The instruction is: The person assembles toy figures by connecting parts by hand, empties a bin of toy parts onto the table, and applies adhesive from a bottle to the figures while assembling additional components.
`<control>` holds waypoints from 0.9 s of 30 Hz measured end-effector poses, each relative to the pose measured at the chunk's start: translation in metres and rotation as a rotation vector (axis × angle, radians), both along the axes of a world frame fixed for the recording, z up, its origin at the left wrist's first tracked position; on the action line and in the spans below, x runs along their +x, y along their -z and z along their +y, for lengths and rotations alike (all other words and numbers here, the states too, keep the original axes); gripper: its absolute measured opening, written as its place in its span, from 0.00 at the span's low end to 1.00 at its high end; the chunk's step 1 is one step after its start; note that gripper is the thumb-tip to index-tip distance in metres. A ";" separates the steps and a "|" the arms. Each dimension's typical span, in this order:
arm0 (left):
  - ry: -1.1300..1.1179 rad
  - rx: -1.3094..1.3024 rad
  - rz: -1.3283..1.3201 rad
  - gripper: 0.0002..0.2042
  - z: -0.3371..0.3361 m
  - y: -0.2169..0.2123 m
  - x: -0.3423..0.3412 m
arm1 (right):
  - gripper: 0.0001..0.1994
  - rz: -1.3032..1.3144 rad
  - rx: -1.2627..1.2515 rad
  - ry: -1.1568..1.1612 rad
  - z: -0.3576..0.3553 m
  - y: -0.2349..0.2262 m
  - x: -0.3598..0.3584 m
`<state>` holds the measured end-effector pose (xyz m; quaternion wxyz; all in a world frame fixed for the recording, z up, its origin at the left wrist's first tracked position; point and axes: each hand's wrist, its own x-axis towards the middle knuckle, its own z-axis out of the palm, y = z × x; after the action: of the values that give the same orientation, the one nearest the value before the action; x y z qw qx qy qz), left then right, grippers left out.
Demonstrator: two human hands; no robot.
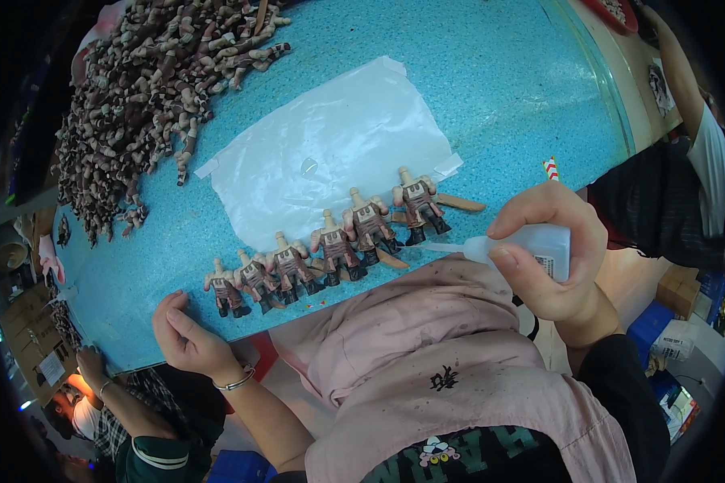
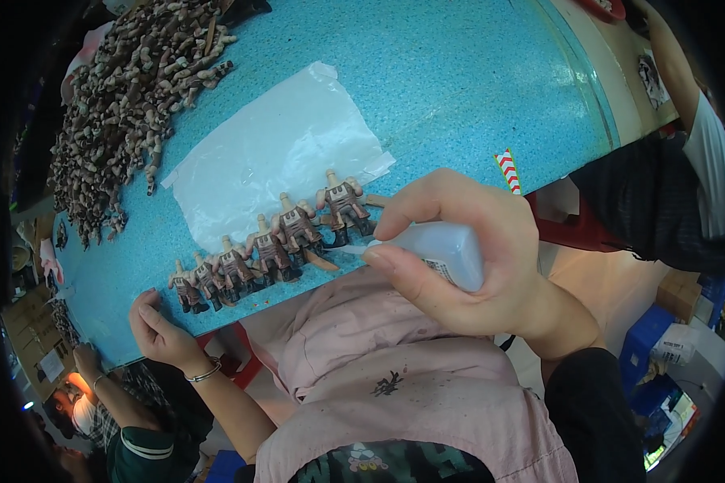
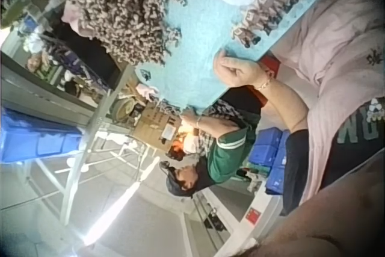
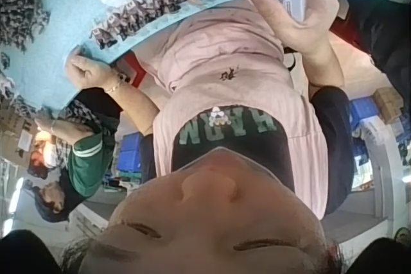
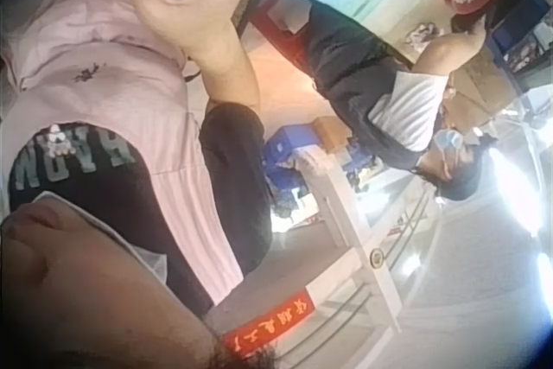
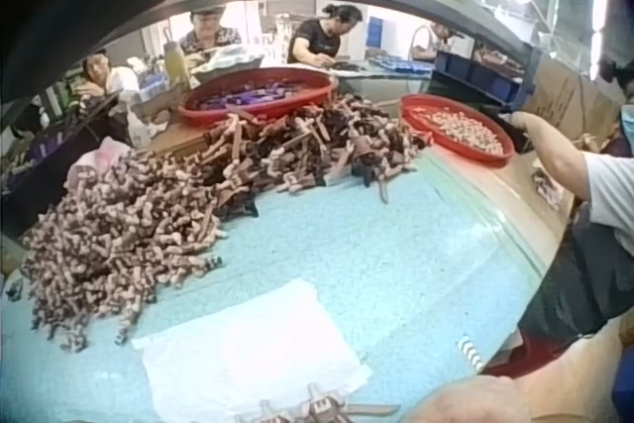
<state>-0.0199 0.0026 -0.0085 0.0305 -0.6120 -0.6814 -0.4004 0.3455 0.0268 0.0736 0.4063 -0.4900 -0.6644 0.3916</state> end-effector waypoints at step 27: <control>-0.019 -0.017 -0.022 0.12 0.000 0.002 -0.001 | 0.06 -0.004 0.051 0.123 -0.007 0.002 0.033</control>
<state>-0.0211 0.0026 -0.0101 0.0217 -0.6013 -0.6908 -0.4010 0.3786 0.0201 0.0718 0.4406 -0.5202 -0.6436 0.3479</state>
